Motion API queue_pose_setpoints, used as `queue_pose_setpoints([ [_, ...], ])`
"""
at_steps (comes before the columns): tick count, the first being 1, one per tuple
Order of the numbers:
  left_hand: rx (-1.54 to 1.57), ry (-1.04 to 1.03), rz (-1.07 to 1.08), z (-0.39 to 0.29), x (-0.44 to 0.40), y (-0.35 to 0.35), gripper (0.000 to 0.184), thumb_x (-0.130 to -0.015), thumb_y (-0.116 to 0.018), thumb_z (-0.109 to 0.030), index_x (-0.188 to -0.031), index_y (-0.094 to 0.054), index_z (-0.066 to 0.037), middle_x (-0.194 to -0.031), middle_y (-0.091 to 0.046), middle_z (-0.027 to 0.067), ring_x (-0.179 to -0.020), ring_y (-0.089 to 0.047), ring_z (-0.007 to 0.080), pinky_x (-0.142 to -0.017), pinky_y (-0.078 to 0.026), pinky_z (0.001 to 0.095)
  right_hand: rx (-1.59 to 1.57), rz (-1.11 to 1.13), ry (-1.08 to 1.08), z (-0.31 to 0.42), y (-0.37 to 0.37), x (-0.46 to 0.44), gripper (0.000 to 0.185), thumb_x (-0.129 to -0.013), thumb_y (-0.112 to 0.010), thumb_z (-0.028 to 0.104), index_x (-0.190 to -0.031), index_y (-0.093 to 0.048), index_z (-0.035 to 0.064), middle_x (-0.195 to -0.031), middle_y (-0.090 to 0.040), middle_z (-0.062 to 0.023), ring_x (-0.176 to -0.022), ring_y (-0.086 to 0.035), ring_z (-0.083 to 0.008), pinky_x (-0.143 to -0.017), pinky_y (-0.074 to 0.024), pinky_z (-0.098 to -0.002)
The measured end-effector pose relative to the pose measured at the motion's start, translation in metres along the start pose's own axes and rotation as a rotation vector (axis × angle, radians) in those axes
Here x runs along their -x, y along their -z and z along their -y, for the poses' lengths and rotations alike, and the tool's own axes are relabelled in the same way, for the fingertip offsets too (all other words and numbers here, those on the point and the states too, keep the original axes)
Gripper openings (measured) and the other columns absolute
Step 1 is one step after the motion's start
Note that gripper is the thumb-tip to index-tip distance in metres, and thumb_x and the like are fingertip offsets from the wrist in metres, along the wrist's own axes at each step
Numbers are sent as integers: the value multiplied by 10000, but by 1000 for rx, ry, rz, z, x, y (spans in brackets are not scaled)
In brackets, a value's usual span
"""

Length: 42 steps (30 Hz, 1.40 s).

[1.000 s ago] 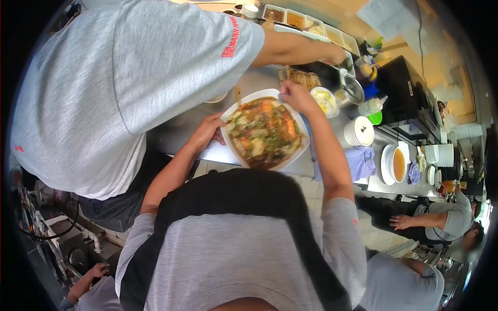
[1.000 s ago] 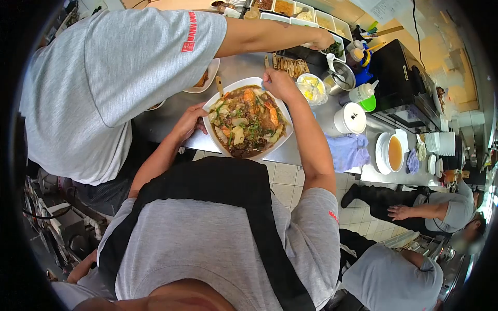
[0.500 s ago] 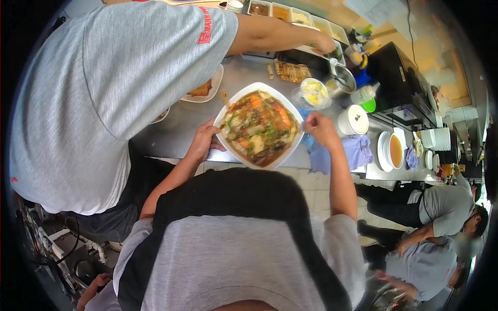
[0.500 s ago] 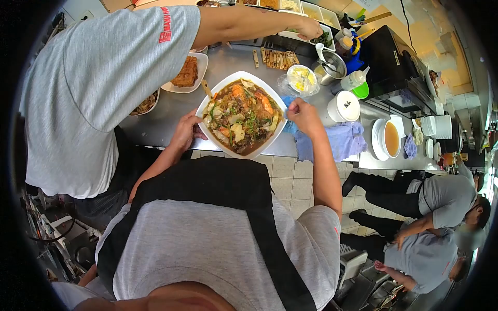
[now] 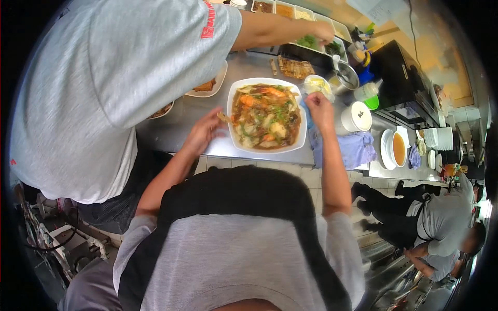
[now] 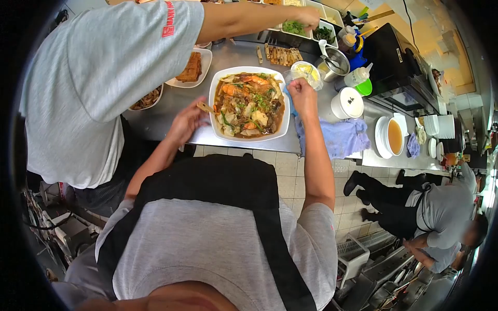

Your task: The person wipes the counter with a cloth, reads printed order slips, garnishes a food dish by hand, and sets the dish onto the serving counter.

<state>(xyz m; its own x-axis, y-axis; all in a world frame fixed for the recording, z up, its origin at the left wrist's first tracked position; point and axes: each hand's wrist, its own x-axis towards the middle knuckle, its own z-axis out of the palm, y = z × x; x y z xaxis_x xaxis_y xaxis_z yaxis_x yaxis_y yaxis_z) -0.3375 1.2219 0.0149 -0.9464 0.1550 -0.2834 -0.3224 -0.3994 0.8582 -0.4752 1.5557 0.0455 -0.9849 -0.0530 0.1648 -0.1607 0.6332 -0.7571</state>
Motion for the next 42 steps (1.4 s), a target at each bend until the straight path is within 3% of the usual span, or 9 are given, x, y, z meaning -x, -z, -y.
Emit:
queue_pose_setpoints([
  [3, -242, -71, -51, -16, -48, 6, 526, -932, -486, -395, -1323, -450, -44, -899, -605, 55, -816, -561, 82, -665, -437, 217, 150, -22, 91, 17, -12, -17, 135, -782, -656, 140, -852, -621, 29, -777, -660, -133, -725, -644, -266, -679, -493, -354],
  [6, -420, -63, -106, -21, -89, -5, 493, -931, -477, -417, -1228, -540, -29, -825, -616, 62, -767, -572, 108, -703, -451, 254, 241, 16, 151, 24, -16, -22, 109, -764, -643, 108, -823, -595, 30, -793, -648, -168, -771, -631, -344, -695, -489, -400],
  [11, -712, -266, -199, -9, -103, -5, 415, -936, -453, -343, -1118, -586, 5, -928, -632, 96, -872, -585, 173, -809, -444, 295, 311, 41, 121, 22, -4, 8, 116, -746, -634, 87, -815, -567, 23, -798, -635, -203, -777, -616, -385, -692, -484, -424],
  [14, -708, -285, -272, -4, -89, -8, 362, -920, -443, -276, -1074, -589, 16, -970, -636, 161, -897, -594, 229, -836, -436, 328, 307, 69, 67, 16, 4, 35, 131, -741, -644, 90, -809, -559, 20, -808, -628, -219, -781, -614, -384, -680, -485, -423],
  [18, -487, -346, -409, 30, -74, -4, 332, -913, -439, -248, -1054, -571, 21, -989, -627, 197, -879, -599, 275, -842, -431, 355, 177, 61, -3, 4, 21, 51, 157, -738, -677, 97, -832, -578, 18, -763, -634, -152, -715, -627, -265, -654, -491, -356],
  [23, -101, 58, -157, 7, -11, -30, 434, -900, -446, -208, -1302, -390, -53, -998, -607, 81, -877, -605, 125, -661, -530, 273, 12, 41, -122, -26, 61, 45, 159, -755, -692, 87, -871, -609, 14, -725, -619, -58, -670, -576, -126, -645, -479, -278],
  [29, -401, -95, -212, 30, -70, 15, 508, -940, -454, -403, -1243, -475, 4, -1065, -603, 85, -896, -592, 138, -748, -488, 264, 40, 48, 28, -18, 48, 8, 136, -770, -670, 94, -871, -621, 17, -767, -655, -104, -709, -634, -199, -666, -493, -315],
  [32, -492, -105, -248, 34, -91, 20, 543, -932, -442, -446, -1143, -549, 43, -1127, -589, 135, -932, -583, 220, -852, -441, 308, 155, 56, 120, 7, 26, -10, 130, -770, -655, 102, -872, -625, 28, -792, -661, -139, -745, -650, -258, -683, -497, -354],
  [42, -504, -176, -400, 36, -69, -6, 469, -925, -443, -362, -948, -603, 79, -891, -638, 191, -853, -584, 256, -808, -426, 358, 272, 94, 71, 14, 0, 16, 116, -759, -638, 96, -821, -568, 29, -777, -637, -174, -732, -627, -332, -674, -489, -394],
])
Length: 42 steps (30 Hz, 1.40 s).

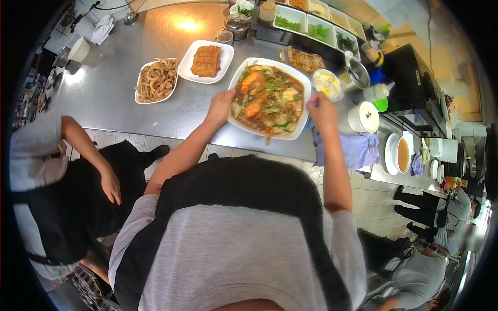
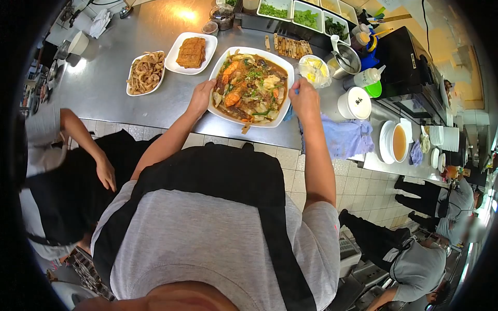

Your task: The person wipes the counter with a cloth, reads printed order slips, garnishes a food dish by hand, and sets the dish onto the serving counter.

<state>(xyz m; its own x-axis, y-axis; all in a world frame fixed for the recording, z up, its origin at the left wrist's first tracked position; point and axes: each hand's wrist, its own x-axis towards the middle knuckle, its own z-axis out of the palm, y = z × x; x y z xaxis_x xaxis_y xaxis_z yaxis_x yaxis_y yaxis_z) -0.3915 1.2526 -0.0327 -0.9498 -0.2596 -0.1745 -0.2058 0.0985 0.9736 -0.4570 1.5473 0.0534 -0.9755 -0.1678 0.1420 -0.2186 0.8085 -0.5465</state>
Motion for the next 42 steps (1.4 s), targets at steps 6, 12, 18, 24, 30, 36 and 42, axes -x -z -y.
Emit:
queue_pose_setpoints([
  [6, 82, 35, -29, -4, 22, -8, 442, -953, -420, -330, -1065, -576, 69, -947, -629, 176, -921, -596, 260, -840, -427, 362, -191, 99, -96, 8, 7, 66, 120, -768, -645, 84, -826, -563, 19, -695, -602, -110, -629, -592, -246, -602, -471, -348],
  [12, 402, 320, 186, -41, 86, -7, 425, -970, -408, -231, -1337, -400, -16, -1149, -566, 129, -878, -633, 213, -757, -538, 316, -343, -156, -174, -25, 36, 75, 226, -816, -622, 79, -1032, -570, 35, -804, -598, -67, -654, -555, -167, -606, -457, -295],
  [18, 198, 92, 229, -7, 56, 11, 409, -917, -428, -163, -1277, -438, 30, -1019, -619, 152, -785, -650, 207, -654, -567, 308, 247, 92, 167, -46, -5, 86, 461, -789, -656, 129, -1226, -524, 61, -1261, -490, -232, -1140, -477, -395, -972, -388, -445],
  [24, -16, -35, 471, 0, -9, 49, 380, -912, -477, -273, -1121, -575, 28, -857, -652, 112, -610, -625, 170, -531, -535, 297, 18, 166, 156, -68, 0, 70, 364, -717, -584, 15, -1078, -569, -32, -1035, -600, -252, -988, -575, -390, -876, -446, -401],
  [30, 486, 66, -146, 26, 41, 44, 380, -956, -426, -233, -1277, -484, -37, -937, -639, 93, -591, -637, 180, -542, -537, 289, -118, -96, 188, -28, 17, 9, 416, -788, -550, 20, -1202, -512, 20, -1086, -606, -219, -986, -577, -373, -880, -433, -382],
  [36, 403, 217, 358, 17, 124, 15, 639, -861, -554, -125, -1413, -238, -61, -1129, -543, 146, -890, -628, 178, -716, -543, 298, 293, 76, 368, 40, 16, -51, 345, -784, -559, 22, -1128, -547, 39, -1053, -603, -209, -960, -567, -403, -811, -440, -428],
  [42, 512, -71, 277, -8, 119, -19, 647, -809, -567, -76, -1378, -257, -72, -1013, -579, 85, -841, -580, 107, -670, -504, 284, 198, 49, 372, 31, 22, -103, 348, -792, -570, 129, -1118, -561, 6, -1061, -605, -220, -974, -568, -401, -846, -434, -430],
])
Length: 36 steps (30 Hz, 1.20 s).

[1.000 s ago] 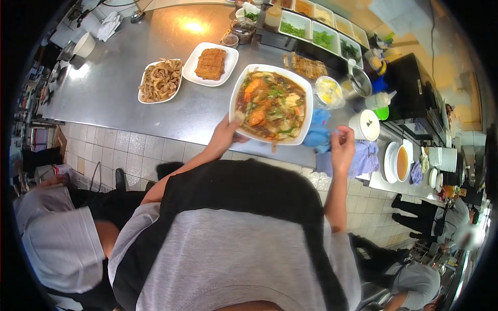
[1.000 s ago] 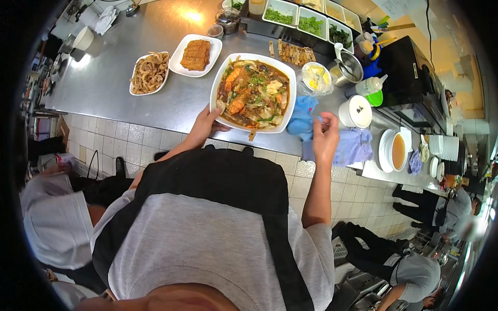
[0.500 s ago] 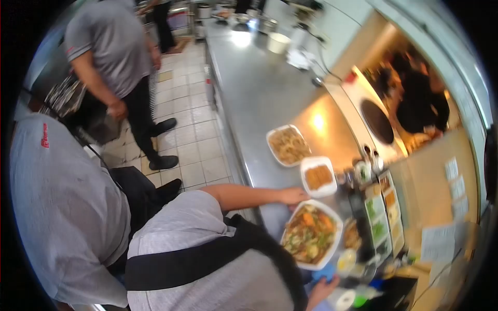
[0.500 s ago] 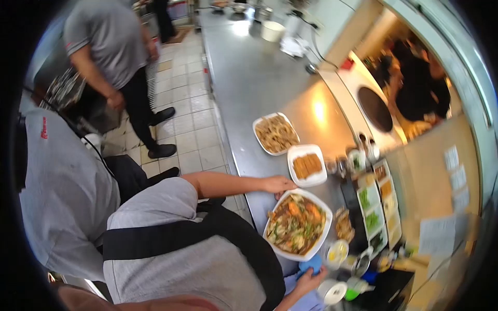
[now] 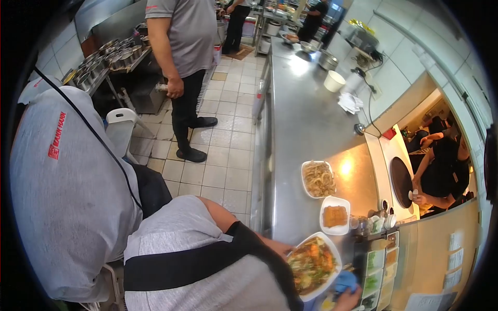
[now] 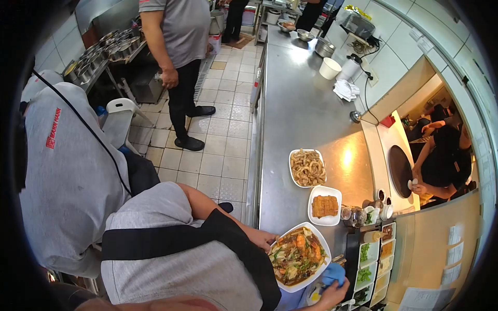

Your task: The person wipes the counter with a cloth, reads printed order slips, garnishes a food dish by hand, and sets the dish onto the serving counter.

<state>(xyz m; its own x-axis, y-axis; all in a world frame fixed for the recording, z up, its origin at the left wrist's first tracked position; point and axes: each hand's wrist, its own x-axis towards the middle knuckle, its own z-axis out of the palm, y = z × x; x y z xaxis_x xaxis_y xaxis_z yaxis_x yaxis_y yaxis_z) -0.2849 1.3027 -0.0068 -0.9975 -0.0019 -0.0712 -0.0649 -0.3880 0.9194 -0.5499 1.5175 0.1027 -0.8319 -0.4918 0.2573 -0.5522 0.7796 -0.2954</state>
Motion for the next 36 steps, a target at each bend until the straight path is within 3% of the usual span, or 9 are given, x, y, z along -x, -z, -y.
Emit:
queue_pose_setpoints([
  [2, -94, 89, -95, -12, 4, -2, 610, -801, -563, -87, -1351, -301, -62, -963, -597, 80, -810, -584, 106, -650, -498, 289, 7, -112, -40, 6, 29, 5, 505, -842, -599, 322, -1214, -550, -16, -1145, -584, -260, -1052, -550, -419, -913, -415, -441],
  [5, -343, 183, -194, -36, 12, 6, 508, -820, -530, -164, -1293, -395, -36, -937, -627, 116, -791, -616, 174, -674, -504, 331, -100, -220, -100, -13, 31, 4, 571, -797, -619, 318, -1254, -513, -6, -1159, -558, -301, -1065, -530, -454, -927, -407, -473],
  [8, -626, 89, -321, -31, 13, 19, 447, -870, -458, -271, -1242, -465, -22, -970, -635, 174, -827, -631, 288, -744, -500, 393, -296, -35, 143, -4, 9, -3, 306, -770, -536, 32, -1072, -577, 3, -1026, -624, -205, -926, -591, -383, -826, -450, -403],
  [12, -731, 19, -542, -12, 12, 23, 467, -938, -358, -360, -1256, -467, -37, -1022, -622, 231, -896, -607, 397, -825, -468, 457, 65, 354, 206, -36, -72, -15, 309, -795, -533, 34, -1093, -605, -5, -995, -647, -175, -934, -601, -274, -868, -449, -357],
  [15, -767, -10, -511, -15, 9, 30, 473, -971, -332, -408, -1252, -477, -57, -969, -617, 246, -877, -604, 398, -799, -475, 455, -545, 929, 8, 21, -64, -13, 293, -868, -516, 94, -1132, -595, -6, -1040, -646, -110, -970, -579, -217, -892, -443, -355],
  [19, -847, 95, -465, -17, -8, 41, 413, -970, -393, -359, -1166, -532, -23, -859, -613, 262, -741, -609, 388, -708, -490, 469, -941, 909, -235, 27, -114, -36, 329, -964, -421, 237, -1127, -605, 18, -1097, -625, -88, -1000, -568, -177, -867, -455, -357],
  [20, -968, -8, -483, 21, -26, 63, 394, -971, -403, -348, -1143, -545, -24, -842, -618, 244, -716, -614, 369, -674, -493, 457, -941, 1069, -26, 29, -124, -53, 314, -955, -434, 236, -1084, -629, 27, -1026, -648, -79, -909, -603, -175, -802, -489, -347],
  [23, -755, 82, -495, -23, -16, 43, 409, -990, -381, -342, -1081, -589, -2, -833, -638, 157, -736, -622, 257, -726, -498, 367, -1037, 1097, -137, 56, -119, -58, 262, -863, -554, 51, -1112, -623, 10, -979, -660, -72, -832, -616, -115, -731, -509, -270],
  [36, -588, 84, -515, -22, -9, 34, 414, -974, -407, -360, -1147, -580, -25, -889, -638, 165, -831, -596, 228, -798, -458, 330, -398, 912, 293, 5, -69, -36, 312, -804, -549, 77, -1098, -645, 42, -969, -691, -96, -837, -615, -153, -810, -476, -304],
])
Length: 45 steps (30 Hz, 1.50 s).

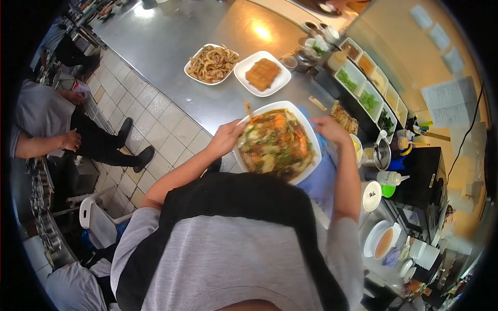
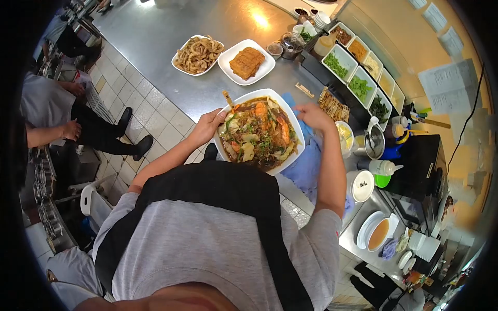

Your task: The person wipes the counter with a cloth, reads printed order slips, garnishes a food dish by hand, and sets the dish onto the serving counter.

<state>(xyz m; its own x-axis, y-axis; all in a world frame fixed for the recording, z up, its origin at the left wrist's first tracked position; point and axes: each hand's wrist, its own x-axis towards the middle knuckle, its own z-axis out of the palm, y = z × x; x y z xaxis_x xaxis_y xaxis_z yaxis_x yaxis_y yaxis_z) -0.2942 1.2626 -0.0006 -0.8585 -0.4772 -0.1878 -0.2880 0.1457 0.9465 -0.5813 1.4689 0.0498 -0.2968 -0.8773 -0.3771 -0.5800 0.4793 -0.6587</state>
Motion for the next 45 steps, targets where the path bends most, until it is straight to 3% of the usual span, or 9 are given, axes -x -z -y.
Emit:
queue_pose_setpoints([
  [3, -2, 30, 26, 2, 1, 3, 418, -976, -406, -361, -1168, -574, -30, -927, -639, 150, -873, -590, 214, -829, -451, 317, -303, -175, -71, 17, -16, -15, 296, -819, -532, 82, -1089, -637, 20, -956, -690, -119, -835, -614, -146, -798, -476, -300],
  [9, 163, 43, 177, 3, 2, 10, 520, -985, -378, -408, -1319, -447, -15, -1156, -575, 96, -1041, -539, 166, -893, -439, 296, 0, -14, -41, -11, -23, 65, 279, -823, -513, 81, -1063, -640, 20, -974, -672, -168, -864, -640, -249, -803, -478, -325],
  [15, 525, 266, 305, -3, 40, 15, 627, -957, -400, -470, -1417, -276, -62, -1283, -481, 124, -1108, -518, 224, -920, -444, 388, 233, -645, -338, 23, -70, 133, 343, -896, -545, 296, -1114, -620, 43, -1018, -634, -153, -819, -645, -282, -715, -517, -353],
  [18, 623, 275, 312, -2, 46, 2, 688, -935, -424, -511, -1432, -215, -85, -1290, -470, 126, -1135, -512, 229, -912, -455, 386, -652, -466, -568, 32, -100, 120, 427, -943, -477, 374, -1234, -530, 66, -1056, -616, -121, -805, -659, -216, -597, -543, -305],
  [21, 628, 254, 222, -19, 52, -9, 743, -905, -449, -554, -1436, -204, -97, -1283, -477, 110, -1150, -506, 210, -896, -475, 377, -1120, -478, -319, 19, -127, 102, 484, -967, -420, 388, -1351, -383, 95, -1055, -607, -98, -779, -658, -161, -532, -548, -273],
  [31, 631, 161, 299, -43, 20, 27, 633, -942, -417, -495, -1415, -254, -108, -1274, -503, 98, -1097, -554, 201, -831, -512, 373, -1181, -713, -265, 76, -111, 100, 412, -968, -428, 336, -1284, -407, 72, -870, -610, -26, -639, -623, -74, -505, -542, -212],
  [37, 574, 145, 321, -98, -65, 110, 446, -963, -396, -456, -1254, -459, -124, -1015, -615, -10, -841, -599, 58, -625, -501, 227, -1154, -814, -160, 146, -59, 32, 460, -956, -426, 380, -1276, -390, 52, -973, -632, -129, -691, -675, -181, -503, -583, -281],
  [41, 589, 126, 383, -100, -161, 171, 486, -953, -404, -449, -1272, -412, -81, -967, -650, 84, -705, -654, 127, -503, -514, 233, -1196, -812, -83, 183, -25, -44, 434, -975, -381, 354, -1289, -361, 54, -1047, -620, -166, -753, -683, -254, -566, -599, -340],
  [45, 352, -9, 269, -116, -241, 226, 543, -944, -358, -512, -1232, -471, -67, -984, -651, 92, -776, -664, 156, -590, -550, 280, -1317, -763, -100, 185, 0, -137, 387, -990, -345, 320, -1287, -352, 73, -1067, -613, -170, -808, -678, -297, -595, -600, -372],
])
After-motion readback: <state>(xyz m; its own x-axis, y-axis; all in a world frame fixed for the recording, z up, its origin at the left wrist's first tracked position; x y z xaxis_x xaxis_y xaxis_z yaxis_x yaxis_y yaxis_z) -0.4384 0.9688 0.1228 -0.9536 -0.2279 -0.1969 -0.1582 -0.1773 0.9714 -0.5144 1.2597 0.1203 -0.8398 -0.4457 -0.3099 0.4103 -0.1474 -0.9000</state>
